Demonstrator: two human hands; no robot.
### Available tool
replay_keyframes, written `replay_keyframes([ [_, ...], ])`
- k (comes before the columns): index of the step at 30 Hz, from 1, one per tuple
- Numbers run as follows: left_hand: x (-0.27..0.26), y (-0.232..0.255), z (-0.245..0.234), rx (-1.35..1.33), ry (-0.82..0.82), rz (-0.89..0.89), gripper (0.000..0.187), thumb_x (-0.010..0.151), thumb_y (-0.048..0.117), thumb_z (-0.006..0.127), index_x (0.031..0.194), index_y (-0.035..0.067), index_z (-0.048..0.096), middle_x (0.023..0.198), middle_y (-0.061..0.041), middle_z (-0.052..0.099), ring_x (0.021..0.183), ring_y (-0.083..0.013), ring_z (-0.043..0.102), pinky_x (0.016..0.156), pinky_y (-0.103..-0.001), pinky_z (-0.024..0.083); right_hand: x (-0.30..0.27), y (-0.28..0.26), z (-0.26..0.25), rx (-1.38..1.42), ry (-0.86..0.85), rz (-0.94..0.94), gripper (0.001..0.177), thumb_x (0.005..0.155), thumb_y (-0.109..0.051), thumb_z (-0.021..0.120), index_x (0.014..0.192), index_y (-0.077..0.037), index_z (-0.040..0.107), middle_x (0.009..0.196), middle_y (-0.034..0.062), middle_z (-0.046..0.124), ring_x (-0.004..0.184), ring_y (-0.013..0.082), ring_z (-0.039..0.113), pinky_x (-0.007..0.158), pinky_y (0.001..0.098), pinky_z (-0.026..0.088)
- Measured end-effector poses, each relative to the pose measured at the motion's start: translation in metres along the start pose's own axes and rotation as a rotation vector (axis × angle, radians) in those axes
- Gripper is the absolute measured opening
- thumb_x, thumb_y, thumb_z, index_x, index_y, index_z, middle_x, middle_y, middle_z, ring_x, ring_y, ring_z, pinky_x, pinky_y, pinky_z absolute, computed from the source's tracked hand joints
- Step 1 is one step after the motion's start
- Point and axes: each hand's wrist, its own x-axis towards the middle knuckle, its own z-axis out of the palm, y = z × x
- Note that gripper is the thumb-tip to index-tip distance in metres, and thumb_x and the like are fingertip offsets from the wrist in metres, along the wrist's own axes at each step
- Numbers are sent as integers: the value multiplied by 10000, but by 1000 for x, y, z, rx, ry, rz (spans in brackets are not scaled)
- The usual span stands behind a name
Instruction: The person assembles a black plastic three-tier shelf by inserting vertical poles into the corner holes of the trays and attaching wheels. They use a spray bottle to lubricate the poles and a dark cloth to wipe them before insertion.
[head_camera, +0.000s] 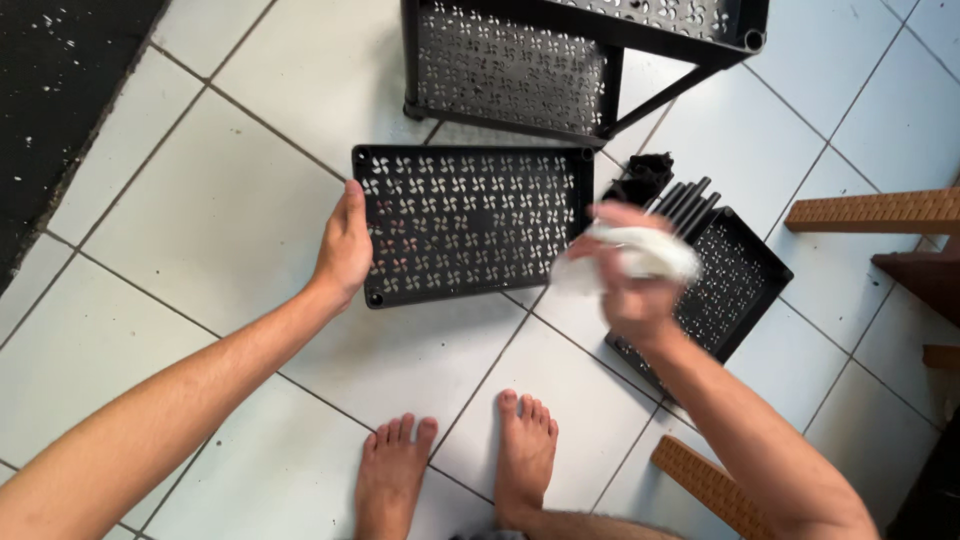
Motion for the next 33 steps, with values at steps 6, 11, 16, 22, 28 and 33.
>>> replay_keyframes([
  [6,0,5,-1,-23,5,-22,757,1033,609,207,1420,33,507,1306,-71,648,1210,-153,586,1069,-305,427,13,-18,14,25,-112,-89,251,1035,-296,598,1096,-84,718,983,95,753,846,161,763,757,291,617],
  [11,0,5,2,-39,7,29,765,1035,612,224,1430,21,506,1324,-84,645,1222,-167,581,1079,-314,425,-5,5,44,-305,-283,235,272,895,-307,790,880,-52,695,761,73,697,613,183,663,582,325,527],
  [16,3,8,2,-13,9,5,761,1033,623,226,1397,27,528,1279,-68,657,1182,-152,590,1054,-307,435,-3,10,39,-519,-329,228,267,897,-362,771,875,-101,716,675,73,680,562,235,645,543,365,506],
  [22,1,7,5,18,6,-16,771,1025,642,228,1352,27,558,1220,-69,671,1135,-148,602,1028,-312,454,6,-2,36,-491,-434,288,286,905,-387,734,885,-102,722,685,69,692,578,237,676,537,387,513],
  [28,0,11,7,18,6,-20,775,1016,648,228,1368,34,544,1243,-64,665,1159,-146,599,1036,-315,447,7,-3,37,-447,-412,142,302,885,-391,744,923,-93,725,697,53,698,565,226,673,518,373,519],
  [33,-1,12,7,17,-2,-27,775,1015,649,233,1371,34,541,1247,-67,662,1164,-152,597,1045,-322,447,9,0,39,-626,-439,231,355,907,-403,751,754,-90,682,657,30,698,506,204,656,469,368,494],
])
